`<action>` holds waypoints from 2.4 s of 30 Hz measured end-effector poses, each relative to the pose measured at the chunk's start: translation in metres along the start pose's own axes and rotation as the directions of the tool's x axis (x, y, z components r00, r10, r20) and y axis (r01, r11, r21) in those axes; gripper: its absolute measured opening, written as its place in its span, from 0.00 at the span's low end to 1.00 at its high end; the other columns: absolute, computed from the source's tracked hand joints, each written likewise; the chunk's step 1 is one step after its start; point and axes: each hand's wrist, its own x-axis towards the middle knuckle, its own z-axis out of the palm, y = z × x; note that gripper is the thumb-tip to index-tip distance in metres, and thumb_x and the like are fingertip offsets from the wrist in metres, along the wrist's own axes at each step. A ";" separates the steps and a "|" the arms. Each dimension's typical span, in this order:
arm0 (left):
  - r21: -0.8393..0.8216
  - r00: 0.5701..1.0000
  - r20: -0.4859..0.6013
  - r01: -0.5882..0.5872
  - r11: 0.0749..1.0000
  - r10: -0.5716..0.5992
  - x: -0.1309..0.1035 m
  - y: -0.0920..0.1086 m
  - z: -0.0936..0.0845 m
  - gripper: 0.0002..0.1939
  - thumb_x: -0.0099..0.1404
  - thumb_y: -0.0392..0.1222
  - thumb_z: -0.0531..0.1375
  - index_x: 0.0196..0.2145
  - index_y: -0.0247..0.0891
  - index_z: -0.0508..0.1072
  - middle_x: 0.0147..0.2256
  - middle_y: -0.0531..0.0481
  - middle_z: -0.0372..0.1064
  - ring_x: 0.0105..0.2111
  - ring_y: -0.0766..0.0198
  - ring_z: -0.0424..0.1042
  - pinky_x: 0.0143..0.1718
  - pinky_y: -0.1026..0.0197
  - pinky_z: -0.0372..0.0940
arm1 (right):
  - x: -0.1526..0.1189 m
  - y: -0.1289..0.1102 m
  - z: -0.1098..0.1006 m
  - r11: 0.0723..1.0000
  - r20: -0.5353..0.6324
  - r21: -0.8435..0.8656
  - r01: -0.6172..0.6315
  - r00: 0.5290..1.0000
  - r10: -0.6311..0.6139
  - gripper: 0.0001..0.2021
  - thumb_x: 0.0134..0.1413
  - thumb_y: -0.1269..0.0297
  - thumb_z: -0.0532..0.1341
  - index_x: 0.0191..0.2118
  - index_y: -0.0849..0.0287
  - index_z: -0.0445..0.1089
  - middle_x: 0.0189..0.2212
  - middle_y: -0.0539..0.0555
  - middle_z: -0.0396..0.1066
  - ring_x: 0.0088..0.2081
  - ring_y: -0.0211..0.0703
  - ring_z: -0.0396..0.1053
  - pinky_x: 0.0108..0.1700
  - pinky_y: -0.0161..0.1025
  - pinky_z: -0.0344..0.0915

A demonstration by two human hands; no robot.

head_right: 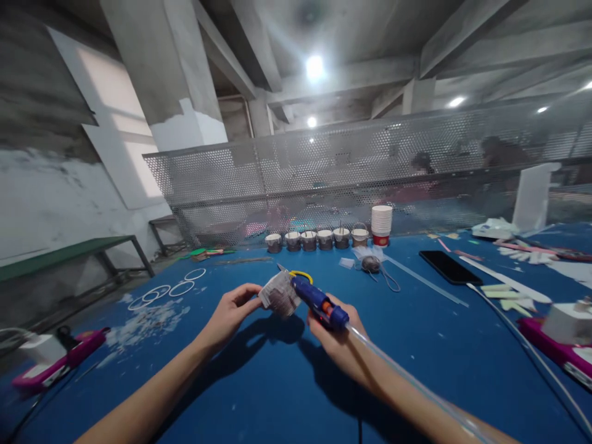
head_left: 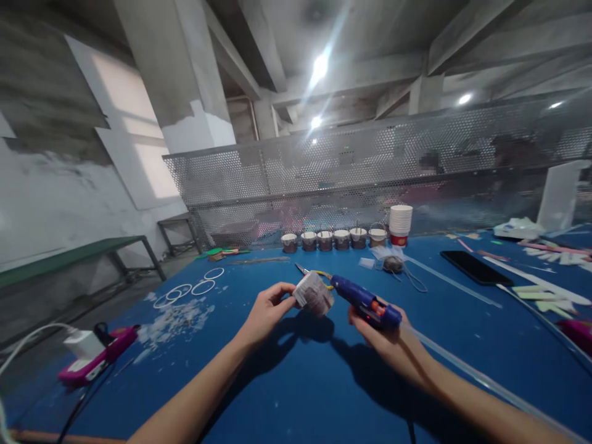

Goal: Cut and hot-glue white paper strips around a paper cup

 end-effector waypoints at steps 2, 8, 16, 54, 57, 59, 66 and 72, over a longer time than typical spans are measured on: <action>0.001 1.000 -0.017 -0.005 1.000 0.005 -0.003 -0.002 0.001 0.09 0.55 0.44 0.63 0.31 0.36 0.76 0.30 0.48 0.75 0.32 0.61 0.71 0.39 0.59 0.65 | -0.006 0.009 -0.001 0.998 0.019 -0.018 0.062 0.998 -0.061 0.08 0.48 0.60 0.58 0.26 0.58 0.67 0.19 0.48 0.66 0.20 0.37 0.61 0.24 0.34 0.59; -0.036 0.999 -0.038 0.028 0.999 -0.030 -0.012 0.003 0.007 0.10 0.54 0.45 0.65 0.31 0.37 0.76 0.30 0.48 0.75 0.31 0.61 0.71 0.36 0.60 0.65 | -0.016 0.018 0.003 0.960 0.094 -0.040 0.277 0.958 -0.272 0.07 0.52 0.62 0.58 0.27 0.57 0.66 0.19 0.47 0.66 0.20 0.35 0.60 0.23 0.32 0.58; -0.208 0.995 -0.040 0.083 0.974 -0.093 -0.016 -0.001 0.014 0.08 0.54 0.42 0.64 0.33 0.38 0.77 0.30 0.50 0.74 0.32 0.63 0.71 0.39 0.61 0.65 | -0.021 0.010 0.012 0.996 0.073 -0.009 0.093 0.993 -0.092 0.12 0.53 0.57 0.59 0.24 0.57 0.63 0.17 0.46 0.59 0.19 0.35 0.53 0.21 0.33 0.54; -0.077 0.986 -0.164 0.023 0.997 -0.035 -0.027 0.006 0.035 0.11 0.57 0.47 0.61 0.31 0.37 0.76 0.31 0.49 0.73 0.33 0.61 0.70 0.38 0.60 0.66 | -0.022 0.031 0.021 0.936 0.076 -0.219 0.276 0.961 -0.266 0.11 0.56 0.61 0.58 0.24 0.56 0.62 0.17 0.46 0.61 0.17 0.34 0.55 0.20 0.33 0.51; -0.084 0.989 -0.147 0.018 0.996 -0.031 -0.026 0.005 0.035 0.10 0.57 0.47 0.61 0.31 0.37 0.76 0.31 0.48 0.74 0.32 0.61 0.70 0.38 0.60 0.67 | -0.022 0.032 0.022 0.930 0.106 -0.219 0.297 0.954 -0.280 0.10 0.57 0.61 0.58 0.26 0.56 0.63 0.18 0.47 0.63 0.17 0.35 0.57 0.21 0.33 0.52; -0.082 0.990 -0.133 0.024 0.996 -0.034 -0.026 0.004 0.035 0.10 0.57 0.46 0.61 0.31 0.37 0.76 0.31 0.48 0.74 0.33 0.61 0.70 0.39 0.60 0.67 | -0.021 0.030 0.022 0.926 0.115 -0.222 0.307 0.951 -0.287 0.10 0.57 0.60 0.57 0.25 0.56 0.63 0.18 0.47 0.63 0.17 0.35 0.57 0.21 0.33 0.52; -0.095 0.988 -0.145 0.041 0.995 -0.055 -0.026 0.003 0.036 0.09 0.58 0.45 0.61 0.32 0.37 0.76 0.31 0.48 0.74 0.32 0.61 0.71 0.38 0.60 0.66 | -0.020 0.025 0.019 0.929 0.112 -0.238 0.284 0.958 -0.264 0.12 0.56 0.61 0.57 0.24 0.55 0.59 0.16 0.46 0.61 0.16 0.34 0.55 0.19 0.33 0.50; -0.087 0.991 -0.127 0.035 0.996 -0.046 -0.026 0.001 0.036 0.10 0.58 0.45 0.60 0.31 0.36 0.76 0.30 0.48 0.73 0.32 0.61 0.70 0.37 0.60 0.65 | -0.020 0.025 0.020 0.913 0.114 -0.265 0.310 0.950 -0.290 0.12 0.57 0.61 0.56 0.24 0.55 0.59 0.16 0.46 0.61 0.17 0.34 0.55 0.20 0.33 0.51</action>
